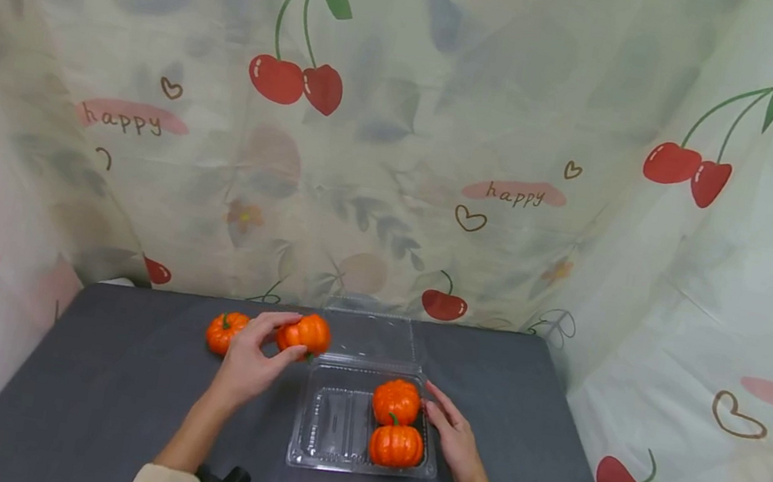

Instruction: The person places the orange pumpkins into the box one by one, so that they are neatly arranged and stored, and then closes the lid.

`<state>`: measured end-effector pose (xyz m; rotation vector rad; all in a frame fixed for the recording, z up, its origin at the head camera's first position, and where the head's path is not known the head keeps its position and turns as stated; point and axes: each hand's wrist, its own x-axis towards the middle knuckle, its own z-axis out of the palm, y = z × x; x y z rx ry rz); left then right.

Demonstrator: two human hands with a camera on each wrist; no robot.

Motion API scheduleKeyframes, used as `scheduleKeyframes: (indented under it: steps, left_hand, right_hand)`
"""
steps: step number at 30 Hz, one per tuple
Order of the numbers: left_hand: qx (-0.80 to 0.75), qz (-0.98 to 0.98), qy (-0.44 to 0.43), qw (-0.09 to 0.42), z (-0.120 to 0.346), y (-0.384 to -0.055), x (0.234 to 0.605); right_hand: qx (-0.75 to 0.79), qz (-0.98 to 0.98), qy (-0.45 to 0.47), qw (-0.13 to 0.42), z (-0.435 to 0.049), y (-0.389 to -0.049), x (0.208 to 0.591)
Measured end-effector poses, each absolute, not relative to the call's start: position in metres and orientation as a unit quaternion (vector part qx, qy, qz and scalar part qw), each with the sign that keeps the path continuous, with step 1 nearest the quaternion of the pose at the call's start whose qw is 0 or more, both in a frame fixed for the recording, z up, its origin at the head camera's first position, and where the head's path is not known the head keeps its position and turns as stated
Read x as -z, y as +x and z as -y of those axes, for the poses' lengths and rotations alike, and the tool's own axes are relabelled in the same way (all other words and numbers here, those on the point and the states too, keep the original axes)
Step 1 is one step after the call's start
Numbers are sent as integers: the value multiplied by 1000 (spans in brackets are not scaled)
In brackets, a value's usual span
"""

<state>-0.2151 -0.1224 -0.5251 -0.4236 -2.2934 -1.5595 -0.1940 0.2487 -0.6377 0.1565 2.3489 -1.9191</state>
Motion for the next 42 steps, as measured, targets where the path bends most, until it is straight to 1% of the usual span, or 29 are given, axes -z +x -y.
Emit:
scheduleKeyframes:
  steps: [5,21,29,34,42]
  left_hand:
    - [546,813,-153,132,113,-214,527]
    - [565,803,-169,86,89,-213,553]
    - [540,826,-149,66,83,-212,558]
    - [527,837,-143,40,82,-211,561]
    - [501,849,-160,50,81,-212,572]
  right_hand:
    - [630,-773,49,51,-249,-194,637]
    - [632,-771,48,55,-251,-193,635]
    - [637,-767,44,56,-250,-193,636]
    - [636,-769,45,54,-250,-193,636]
    - [635,-770,43,53,-250,-191,636]
